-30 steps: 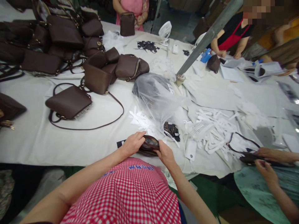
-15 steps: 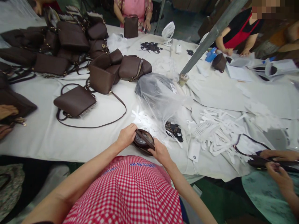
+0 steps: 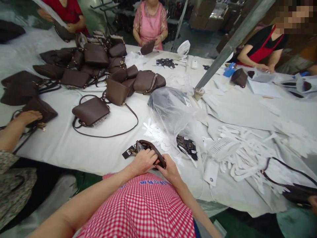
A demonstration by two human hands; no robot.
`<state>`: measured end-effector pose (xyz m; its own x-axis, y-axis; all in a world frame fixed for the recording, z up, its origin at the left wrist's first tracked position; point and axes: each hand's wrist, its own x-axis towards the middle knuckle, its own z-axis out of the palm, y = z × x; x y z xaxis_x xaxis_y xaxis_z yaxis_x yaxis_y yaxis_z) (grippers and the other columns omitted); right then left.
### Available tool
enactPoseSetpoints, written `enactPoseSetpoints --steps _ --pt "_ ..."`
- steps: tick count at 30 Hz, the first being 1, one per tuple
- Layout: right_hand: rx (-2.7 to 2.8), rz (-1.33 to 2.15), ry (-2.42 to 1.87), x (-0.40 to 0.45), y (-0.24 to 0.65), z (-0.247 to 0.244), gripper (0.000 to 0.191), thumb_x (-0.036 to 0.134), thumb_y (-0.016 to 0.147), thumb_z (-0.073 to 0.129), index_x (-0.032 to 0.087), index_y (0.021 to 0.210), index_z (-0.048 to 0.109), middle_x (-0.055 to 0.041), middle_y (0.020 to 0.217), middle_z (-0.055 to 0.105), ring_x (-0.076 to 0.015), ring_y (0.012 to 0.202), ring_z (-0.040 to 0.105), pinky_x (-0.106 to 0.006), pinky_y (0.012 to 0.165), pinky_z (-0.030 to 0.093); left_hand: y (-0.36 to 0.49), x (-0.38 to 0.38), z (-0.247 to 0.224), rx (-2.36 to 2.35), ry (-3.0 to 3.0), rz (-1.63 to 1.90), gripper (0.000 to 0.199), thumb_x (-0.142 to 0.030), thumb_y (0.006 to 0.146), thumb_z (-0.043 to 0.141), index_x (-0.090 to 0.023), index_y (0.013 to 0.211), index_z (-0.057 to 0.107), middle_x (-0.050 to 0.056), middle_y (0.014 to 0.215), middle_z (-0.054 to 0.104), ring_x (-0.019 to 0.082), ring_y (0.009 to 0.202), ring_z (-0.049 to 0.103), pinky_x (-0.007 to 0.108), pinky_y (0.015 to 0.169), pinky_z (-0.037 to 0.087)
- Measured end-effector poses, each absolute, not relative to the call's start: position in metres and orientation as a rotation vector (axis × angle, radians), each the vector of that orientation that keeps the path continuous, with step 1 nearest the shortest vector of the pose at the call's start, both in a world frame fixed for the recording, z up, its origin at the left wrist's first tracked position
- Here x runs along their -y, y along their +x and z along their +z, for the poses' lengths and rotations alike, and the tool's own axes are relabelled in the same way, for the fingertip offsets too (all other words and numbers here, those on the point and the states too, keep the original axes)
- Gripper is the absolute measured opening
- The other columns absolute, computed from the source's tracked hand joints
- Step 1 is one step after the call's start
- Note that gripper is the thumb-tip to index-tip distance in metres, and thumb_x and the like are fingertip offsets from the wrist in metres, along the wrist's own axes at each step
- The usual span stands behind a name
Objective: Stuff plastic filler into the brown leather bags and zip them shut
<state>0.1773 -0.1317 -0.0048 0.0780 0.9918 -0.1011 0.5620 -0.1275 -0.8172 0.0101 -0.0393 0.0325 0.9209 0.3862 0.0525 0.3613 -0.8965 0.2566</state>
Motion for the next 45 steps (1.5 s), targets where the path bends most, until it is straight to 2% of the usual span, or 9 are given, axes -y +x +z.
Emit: enactPoseSetpoints --steps 2,6,14,22,27,32,38,41,45 --pt "1.55 0.904 -1.749 0.13 0.178 -0.005 0.022 0.021 0.076 0.058 0.02 0.097 0.051 -0.004 0.09 0.058 -0.0206 0.083 0.057 -0.033 0.077 0.047 0.016 0.041 0.027 -0.563 2.85 0.122 0.024 -0.037 0.088 0.057 -0.014 0.096 0.059 0.011 0.091 0.062 0.026 0.085 0.057 0.037 0.067 0.047" --pt "1.597 0.859 -1.712 0.127 0.179 -0.004 0.02 0.02 0.077 0.054 0.02 0.097 0.052 -0.0046 0.09 0.059 -0.0208 0.084 0.057 -0.034 0.078 0.047 0.022 0.042 0.02 -0.529 2.853 0.093 0.015 -0.018 0.092 0.048 -0.013 0.1 0.06 0.012 0.092 0.065 0.024 0.086 0.059 0.035 0.067 0.048" --pt "1.604 0.741 -1.824 0.122 0.173 -0.005 0.024 0.017 0.069 0.05 0.021 0.092 0.047 -0.0029 0.084 0.056 -0.0214 0.08 0.056 -0.032 0.071 0.046 0.034 0.041 0.034 -0.618 2.835 0.065 0.029 -0.036 0.091 0.049 -0.011 0.092 0.063 0.016 0.088 0.066 0.027 0.077 0.062 0.037 0.059 0.049" --pt "1.595 0.682 -1.85 0.119 0.173 -0.014 0.022 0.022 0.078 0.048 0.02 0.1 0.049 -0.0074 0.091 0.057 -0.0237 0.086 0.055 -0.035 0.076 0.046 0.045 0.038 0.03 -0.605 2.819 -0.001 0.014 -0.018 0.085 0.051 -0.01 0.09 0.061 0.014 0.084 0.065 0.026 0.074 0.063 0.035 0.057 0.05" --pt "1.6 0.723 -1.928 0.116 0.18 -0.018 0.011 0.021 0.075 0.048 0.021 0.087 0.048 -0.0037 0.08 0.056 -0.0216 0.077 0.054 -0.032 0.07 0.044 0.037 0.034 0.028 -0.63 2.786 0.154 0.008 -0.02 0.085 0.054 -0.014 0.085 0.06 0.011 0.09 0.065 0.025 0.086 0.06 0.034 0.064 0.05" --pt "1.655 0.737 -1.976 0.114 0.192 -0.016 0.007 0.022 0.073 0.052 0.022 0.079 0.048 -0.0016 0.074 0.056 -0.0194 0.069 0.053 -0.029 0.066 0.04 0.02 0.029 0.033 -0.758 2.754 0.236 0.012 -0.018 0.085 0.051 -0.015 0.078 0.059 0.008 0.083 0.063 0.021 0.081 0.057 0.032 0.068 0.047" --pt "1.686 0.701 -2.065 0.126 0.22 -0.015 0.005 0.021 0.072 0.053 0.02 0.074 0.049 0.0007 0.067 0.056 -0.0168 0.062 0.049 -0.026 0.06 0.035 -0.005 0.026 0.044 -1.099 2.562 0.221 0.021 -0.023 0.089 0.048 -0.018 0.071 0.056 0.003 0.073 0.06 0.017 0.072 0.053 0.028 0.063 0.039" --pt "1.807 0.705 -2.06 0.123 0.233 -0.011 0.005 0.017 0.072 0.052 0.02 0.076 0.051 -0.0005 0.07 0.058 -0.017 0.064 0.051 -0.026 0.061 0.035 -0.01 0.023 0.039 -1.102 2.438 0.173 0.025 -0.026 0.091 0.048 -0.019 0.069 0.056 0.002 0.074 0.06 0.017 0.074 0.053 0.028 0.064 0.038" --pt "1.996 0.504 -2.174 0.105 0.233 0.004 0.02 0.006 0.072 0.049 0.017 0.086 0.058 -0.0064 0.081 0.061 -0.0208 0.075 0.055 -0.029 0.068 0.039 -0.013 0.014 0.027 -1.067 2.274 0.192 0.031 -0.031 0.094 0.045 -0.019 0.069 0.057 0.002 0.072 0.059 0.017 0.075 0.052 0.028 0.07 0.039"
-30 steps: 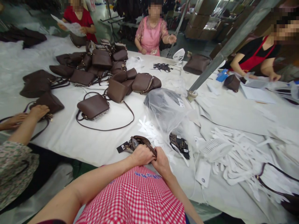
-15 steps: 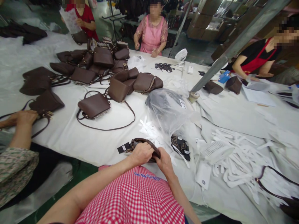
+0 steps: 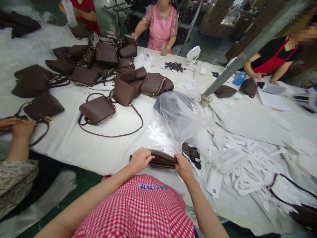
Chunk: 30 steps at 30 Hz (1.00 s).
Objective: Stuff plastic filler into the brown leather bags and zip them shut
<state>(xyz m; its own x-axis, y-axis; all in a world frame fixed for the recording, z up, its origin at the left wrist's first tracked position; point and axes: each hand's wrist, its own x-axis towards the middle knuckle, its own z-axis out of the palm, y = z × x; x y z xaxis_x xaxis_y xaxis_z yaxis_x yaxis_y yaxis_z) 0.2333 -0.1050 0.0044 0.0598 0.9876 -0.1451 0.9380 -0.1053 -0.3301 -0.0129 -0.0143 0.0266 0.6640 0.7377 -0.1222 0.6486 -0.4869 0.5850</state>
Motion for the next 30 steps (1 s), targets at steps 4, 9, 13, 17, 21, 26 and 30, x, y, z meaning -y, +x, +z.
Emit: enactPoseSetpoints --steps 4,9,13,17,21,26,30 --pt "2.089 0.11 -2.18 0.094 0.2 0.029 0.044 0.008 0.078 0.053 0.017 0.121 0.056 -0.0166 0.115 0.056 -0.0286 0.097 0.053 -0.038 0.08 0.041 -0.021 0.007 0.02 -0.869 2.107 0.32 0.025 -0.029 0.091 0.051 -0.018 0.07 0.057 0.001 0.072 0.057 0.016 0.076 0.051 0.028 0.074 0.04" --pt "2.107 0.303 -1.936 0.094 0.143 0.035 0.036 0.025 0.089 0.054 0.017 0.124 0.058 -0.0102 0.095 0.056 -0.0226 0.086 0.055 -0.031 0.073 0.047 -0.038 0.006 0.005 -0.842 1.683 0.493 0.003 -0.02 0.081 0.059 -0.017 0.079 0.058 0.001 0.081 0.055 0.014 0.077 0.051 0.027 0.072 0.044" --pt "2.04 0.23 -1.906 0.091 0.13 0.02 0.03 0.027 0.094 0.049 0.015 0.118 0.063 -0.0092 0.086 0.057 -0.0213 0.08 0.055 -0.032 0.072 0.048 -0.047 -0.004 -0.015 -0.866 1.271 0.53 0.017 -0.023 0.078 0.061 -0.016 0.094 0.063 0.003 0.092 0.056 0.014 0.078 0.054 0.027 0.072 0.047" --pt "1.883 0.228 -1.817 0.093 0.132 0.009 0.03 0.017 0.097 0.038 0.018 0.107 0.067 -0.0106 0.093 0.064 -0.0206 0.087 0.059 -0.034 0.081 0.049 -0.044 -0.019 -0.029 -0.763 1.023 0.455 0.022 -0.028 0.073 0.07 -0.013 0.087 0.065 0.002 0.084 0.061 0.014 0.075 0.057 0.029 0.074 0.046" --pt "1.49 0.449 -1.855 0.099 0.13 0.01 0.024 0.019 0.096 0.041 0.019 0.101 0.065 -0.0087 0.095 0.068 -0.0195 0.09 0.063 -0.033 0.084 0.05 -0.04 -0.031 -0.036 -0.67 0.971 0.367 0.025 -0.028 0.067 0.076 -0.013 0.083 0.064 0.0 0.075 0.06 0.012 0.071 0.054 0.026 0.07 0.043" --pt "1.164 0.802 -1.904 0.101 0.136 0.017 0.015 0.025 0.089 0.052 0.019 0.088 0.065 -0.0038 0.082 0.069 -0.0175 0.076 0.064 -0.028 0.072 0.05 -0.031 -0.036 -0.039 -0.49 1.026 0.231 0.042 -0.03 0.071 0.073 -0.015 0.108 0.062 -0.004 0.073 0.049 0.01 0.066 0.045 0.022 0.062 0.035" --pt "1.091 0.978 -1.876 0.103 0.148 0.018 0.014 0.026 0.087 0.053 0.019 0.082 0.065 -0.0014 0.074 0.067 -0.0162 0.07 0.062 -0.027 0.067 0.049 -0.016 -0.029 -0.034 -0.452 1.187 0.184 0.037 -0.03 0.075 0.069 -0.015 0.107 0.059 -0.006 0.068 0.041 0.009 0.06 0.038 0.021 0.057 0.031"
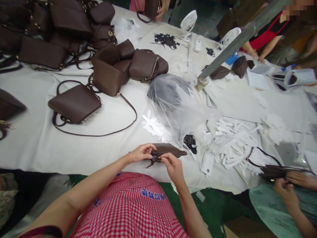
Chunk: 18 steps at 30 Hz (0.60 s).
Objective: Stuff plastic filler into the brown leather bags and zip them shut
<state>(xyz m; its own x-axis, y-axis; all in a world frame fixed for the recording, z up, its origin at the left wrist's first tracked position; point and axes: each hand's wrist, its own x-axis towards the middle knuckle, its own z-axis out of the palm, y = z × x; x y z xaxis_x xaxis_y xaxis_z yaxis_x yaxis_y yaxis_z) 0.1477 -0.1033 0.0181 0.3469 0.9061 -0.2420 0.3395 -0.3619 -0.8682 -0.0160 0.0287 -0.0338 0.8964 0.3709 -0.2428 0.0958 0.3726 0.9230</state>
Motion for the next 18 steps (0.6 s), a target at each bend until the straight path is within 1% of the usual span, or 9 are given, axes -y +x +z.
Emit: enactPoseSetpoints --steps 3,5,6,7,9,11,15,16,18 --pt "1.059 0.977 -1.912 0.106 0.153 0.021 0.014 0.028 0.087 0.052 0.019 0.084 0.063 -0.0017 0.074 0.067 -0.0162 0.069 0.063 -0.027 0.068 0.05 -0.007 -0.021 -0.027 -0.528 1.378 0.262 0.028 -0.028 0.079 0.063 -0.017 0.105 0.06 -0.003 0.073 0.044 0.012 0.066 0.043 0.023 0.061 0.037" --pt "1.09 0.927 -1.964 0.108 0.153 0.025 0.016 0.03 0.088 0.051 0.019 0.09 0.062 -0.0032 0.078 0.067 -0.0167 0.071 0.063 -0.027 0.069 0.051 -0.005 -0.018 -0.022 -0.501 1.519 0.301 0.025 -0.028 0.083 0.058 -0.018 0.106 0.061 0.001 0.084 0.051 0.015 0.078 0.05 0.028 0.073 0.043" --pt "1.119 0.887 -1.995 0.11 0.152 0.029 0.018 0.031 0.089 0.05 0.018 0.096 0.061 -0.0042 0.081 0.068 -0.0171 0.073 0.063 -0.028 0.07 0.051 -0.005 -0.017 -0.02 -0.47 1.585 0.313 0.025 -0.028 0.085 0.056 -0.019 0.107 0.061 0.004 0.094 0.053 0.018 0.088 0.052 0.032 0.081 0.044" --pt "1.162 0.834 -2.029 0.111 0.151 0.032 0.021 0.03 0.091 0.049 0.018 0.103 0.06 -0.0055 0.084 0.068 -0.0174 0.075 0.063 -0.028 0.071 0.051 -0.006 -0.017 -0.019 -0.437 1.645 0.325 0.024 -0.028 0.086 0.055 -0.02 0.108 0.061 0.007 0.106 0.054 0.021 0.1 0.052 0.036 0.09 0.043" --pt "1.314 0.69 -2.111 0.112 0.148 0.039 0.026 0.028 0.094 0.044 0.016 0.114 0.058 -0.0077 0.089 0.066 -0.0185 0.08 0.062 -0.03 0.074 0.049 -0.008 -0.017 -0.016 -0.379 1.737 0.349 0.024 -0.028 0.088 0.052 -0.021 0.11 0.06 0.011 0.129 0.049 0.026 0.121 0.044 0.043 0.105 0.035" --pt "1.549 0.538 -2.197 0.111 0.148 0.045 0.028 0.024 0.095 0.042 0.018 0.116 0.06 -0.0089 0.093 0.063 -0.0195 0.084 0.059 -0.03 0.076 0.047 -0.008 -0.016 -0.014 -0.33 1.779 0.354 0.025 -0.027 0.09 0.05 -0.022 0.114 0.057 0.012 0.14 0.044 0.027 0.13 0.038 0.046 0.109 0.03" --pt "1.909 0.297 -2.309 0.104 0.153 0.054 0.018 0.021 0.091 0.051 0.021 0.102 0.066 -0.011 0.11 0.058 -0.0209 0.088 0.054 -0.031 0.074 0.043 -0.001 -0.012 -0.013 -0.267 1.804 0.362 0.031 -0.032 0.088 0.055 -0.021 0.117 0.056 0.013 0.136 0.05 0.028 0.128 0.042 0.047 0.108 0.033" --pt "1.96 0.275 -2.318 0.101 0.155 0.057 0.014 0.022 0.09 0.053 0.02 0.096 0.066 -0.0109 0.109 0.059 -0.0214 0.088 0.053 -0.032 0.073 0.042 0.002 -0.011 -0.013 -0.269 1.81 0.373 0.03 -0.033 0.088 0.055 -0.02 0.115 0.056 0.014 0.134 0.052 0.028 0.126 0.044 0.046 0.107 0.034" --pt "2.054 0.294 -2.321 0.095 0.157 0.063 0.011 0.026 0.088 0.057 0.019 0.086 0.065 -0.0096 0.096 0.062 -0.0228 0.085 0.052 -0.034 0.072 0.039 0.006 -0.01 -0.013 -0.28 1.82 0.389 0.028 -0.034 0.089 0.053 -0.018 0.113 0.058 0.015 0.132 0.054 0.028 0.124 0.046 0.045 0.106 0.036"
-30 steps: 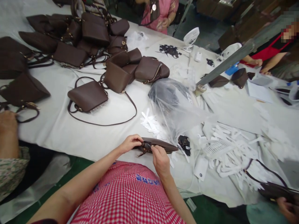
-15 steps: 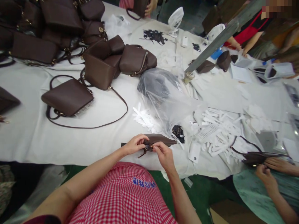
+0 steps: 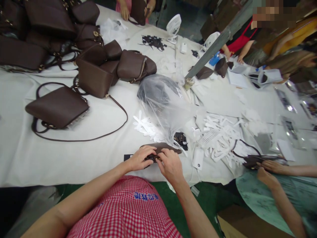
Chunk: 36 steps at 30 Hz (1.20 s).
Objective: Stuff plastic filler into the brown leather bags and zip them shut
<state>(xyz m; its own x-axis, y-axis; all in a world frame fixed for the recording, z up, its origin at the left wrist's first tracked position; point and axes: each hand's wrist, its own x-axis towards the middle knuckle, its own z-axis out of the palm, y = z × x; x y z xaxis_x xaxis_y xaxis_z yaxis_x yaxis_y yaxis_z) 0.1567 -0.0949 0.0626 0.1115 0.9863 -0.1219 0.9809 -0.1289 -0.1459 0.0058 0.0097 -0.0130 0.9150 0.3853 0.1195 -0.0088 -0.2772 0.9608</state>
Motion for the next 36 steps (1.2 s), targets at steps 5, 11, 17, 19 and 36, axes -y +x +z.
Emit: enactPoseSetpoints --steps 5,11,17,19,36 --pt "2.227 0.494 -2.354 0.074 0.154 0.074 0.013 0.021 0.086 0.054 0.016 0.091 0.065 -0.009 0.084 0.066 -0.0243 0.082 0.057 -0.037 0.073 0.037 0.009 -0.007 -0.017 -0.253 1.821 0.366 0.039 -0.04 0.091 0.052 -0.019 0.123 0.054 0.013 0.132 0.055 0.027 0.126 0.045 0.046 0.109 0.034" --pt "2.445 0.677 -2.333 0.056 0.151 0.082 0.025 0.014 0.081 0.056 0.009 0.106 0.061 -0.0154 0.096 0.069 -0.0267 0.084 0.065 -0.035 0.068 0.044 0.011 0.005 -0.026 -0.373 1.86 0.315 0.043 -0.026 0.093 0.046 -0.02 0.136 0.045 0.011 0.141 0.048 0.027 0.133 0.039 0.049 0.112 0.031" --pt "2.555 0.777 -2.221 0.051 0.168 0.082 0.025 0.014 0.084 0.056 0.01 0.108 0.06 -0.0142 0.091 0.072 -0.0254 0.08 0.067 -0.031 0.065 0.045 0.017 0.008 -0.027 -0.436 1.885 0.331 0.039 -0.019 0.09 0.046 -0.017 0.129 0.051 0.013 0.135 0.053 0.027 0.129 0.042 0.05 0.112 0.031" --pt "2.536 0.905 -2.141 0.048 0.177 0.078 0.02 0.015 0.084 0.057 0.013 0.102 0.063 -0.0098 0.087 0.073 -0.0227 0.078 0.067 -0.029 0.065 0.043 0.018 0.007 -0.03 -0.375 1.869 0.313 0.039 -0.018 0.089 0.046 -0.017 0.127 0.052 0.012 0.136 0.052 0.027 0.131 0.04 0.049 0.113 0.03" --pt "2.532 0.651 -2.405 0.065 0.171 0.08 0.016 0.018 0.085 0.058 0.014 0.097 0.067 -0.012 0.075 0.071 -0.0246 0.063 0.066 -0.03 0.054 0.037 0.036 0.016 -0.043 -0.392 1.637 0.211 0.048 -0.007 0.076 0.046 -0.021 0.121 0.055 0.01 0.141 0.045 0.027 0.135 0.033 0.052 0.113 0.024"
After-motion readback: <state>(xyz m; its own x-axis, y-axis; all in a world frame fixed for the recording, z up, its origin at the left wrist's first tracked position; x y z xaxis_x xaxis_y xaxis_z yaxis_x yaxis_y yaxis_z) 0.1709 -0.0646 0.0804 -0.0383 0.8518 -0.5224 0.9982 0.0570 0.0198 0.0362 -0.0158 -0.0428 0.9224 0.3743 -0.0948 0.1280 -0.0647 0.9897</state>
